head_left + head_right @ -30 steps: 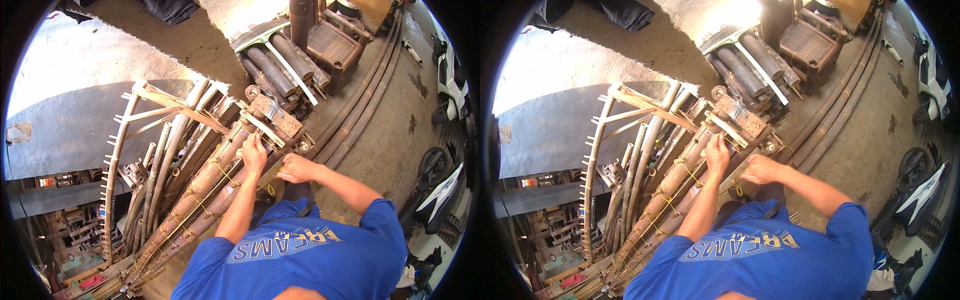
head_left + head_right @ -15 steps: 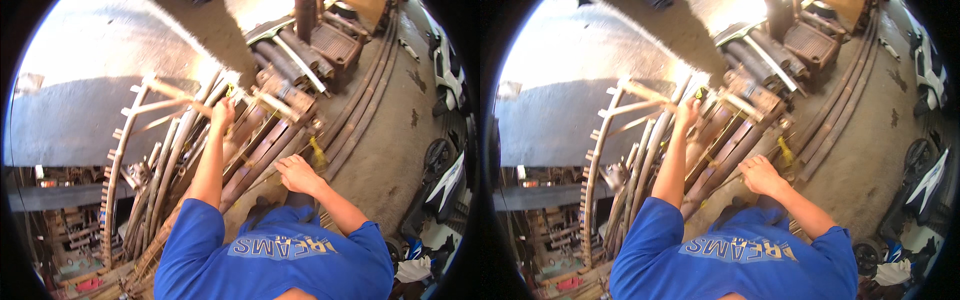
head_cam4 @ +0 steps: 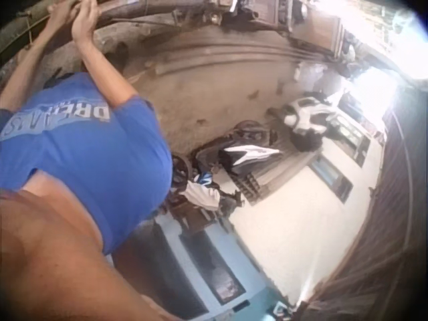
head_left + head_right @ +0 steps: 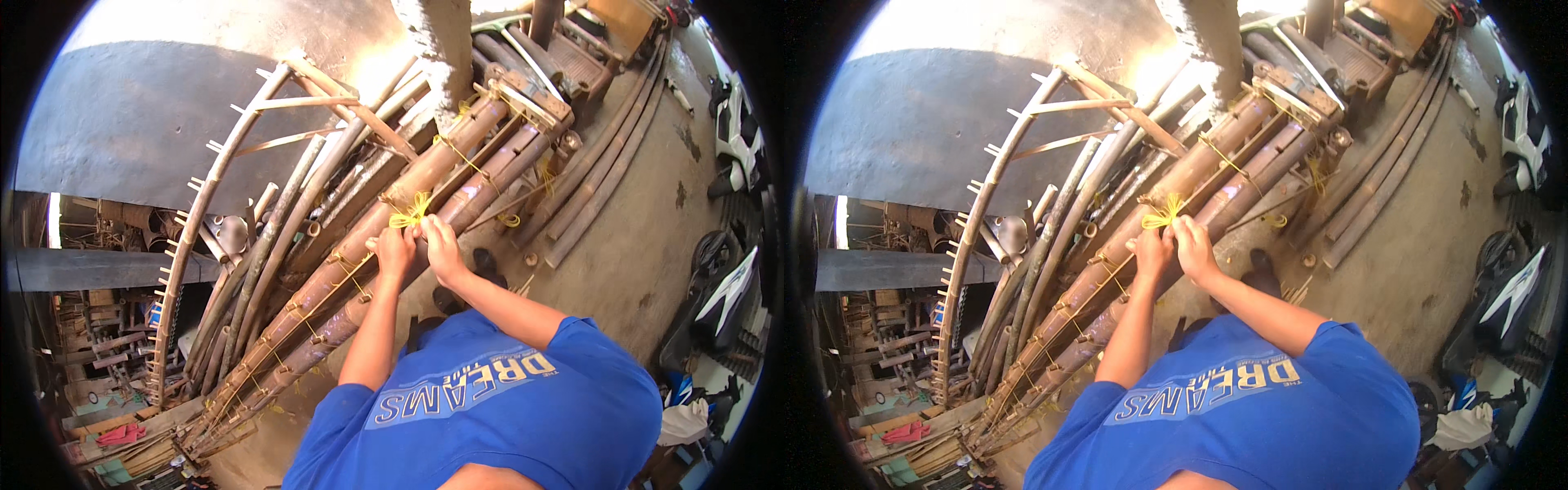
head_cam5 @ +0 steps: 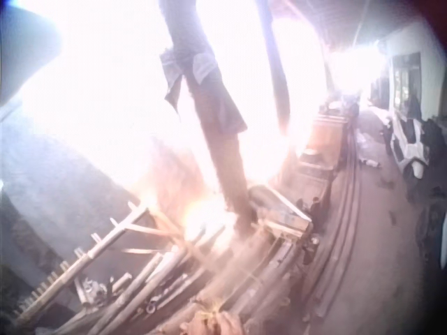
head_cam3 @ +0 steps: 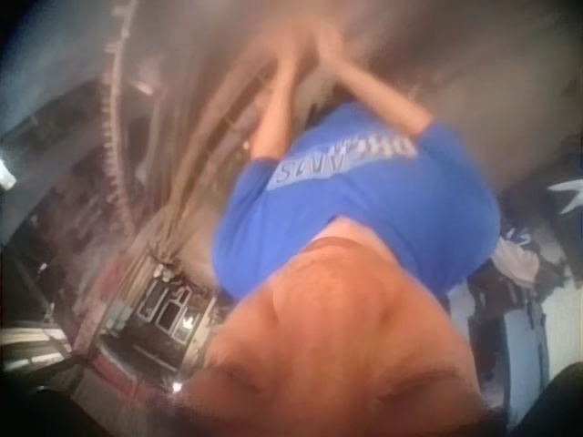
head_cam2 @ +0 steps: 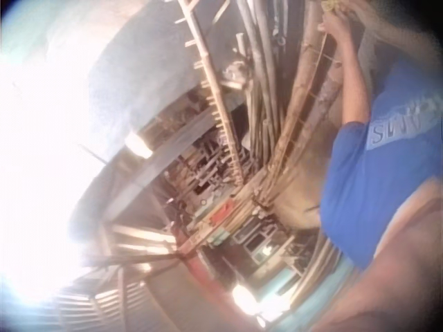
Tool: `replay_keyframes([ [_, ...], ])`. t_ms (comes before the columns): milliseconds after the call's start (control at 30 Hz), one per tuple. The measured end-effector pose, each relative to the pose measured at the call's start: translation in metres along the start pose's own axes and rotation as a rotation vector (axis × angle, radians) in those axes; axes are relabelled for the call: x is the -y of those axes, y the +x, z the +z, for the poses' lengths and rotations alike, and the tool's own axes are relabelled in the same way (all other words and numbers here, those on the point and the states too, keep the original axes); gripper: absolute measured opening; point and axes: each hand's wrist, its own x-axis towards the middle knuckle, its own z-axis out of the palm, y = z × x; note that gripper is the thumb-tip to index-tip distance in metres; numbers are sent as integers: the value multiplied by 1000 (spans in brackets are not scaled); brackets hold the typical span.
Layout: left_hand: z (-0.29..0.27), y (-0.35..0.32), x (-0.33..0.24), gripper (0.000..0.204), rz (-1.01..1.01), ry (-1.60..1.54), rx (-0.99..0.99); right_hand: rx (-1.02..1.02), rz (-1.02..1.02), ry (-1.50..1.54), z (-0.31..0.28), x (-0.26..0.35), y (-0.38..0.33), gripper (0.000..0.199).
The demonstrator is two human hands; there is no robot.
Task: The person repeatedly picks up thin bamboo sticks and ties them to a curved bamboo frame using yellow string. The person wraps the string around the sticks and frame, then ties knots to secure them in place.
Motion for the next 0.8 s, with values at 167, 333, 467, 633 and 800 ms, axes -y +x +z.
replay_keyframes([
  [167,27,-7,15,22,175,-219,-258,306,-194,-174,36,70,7,35],
  [333,-3,-4,-15,28,-66,-22,-15,665,-617,-255,105,122,35,30],
  [467,-5,1,13,31,26,-213,60,990,-614,-1255,116,76,97,48],
  [633,-19,-1,-16,34,-77,-374,45,750,-181,-1171,39,10,165,60],
  [800,-4,3,-7,25,-78,-287,-6,1134,-340,-625,-16,76,51,42],
])
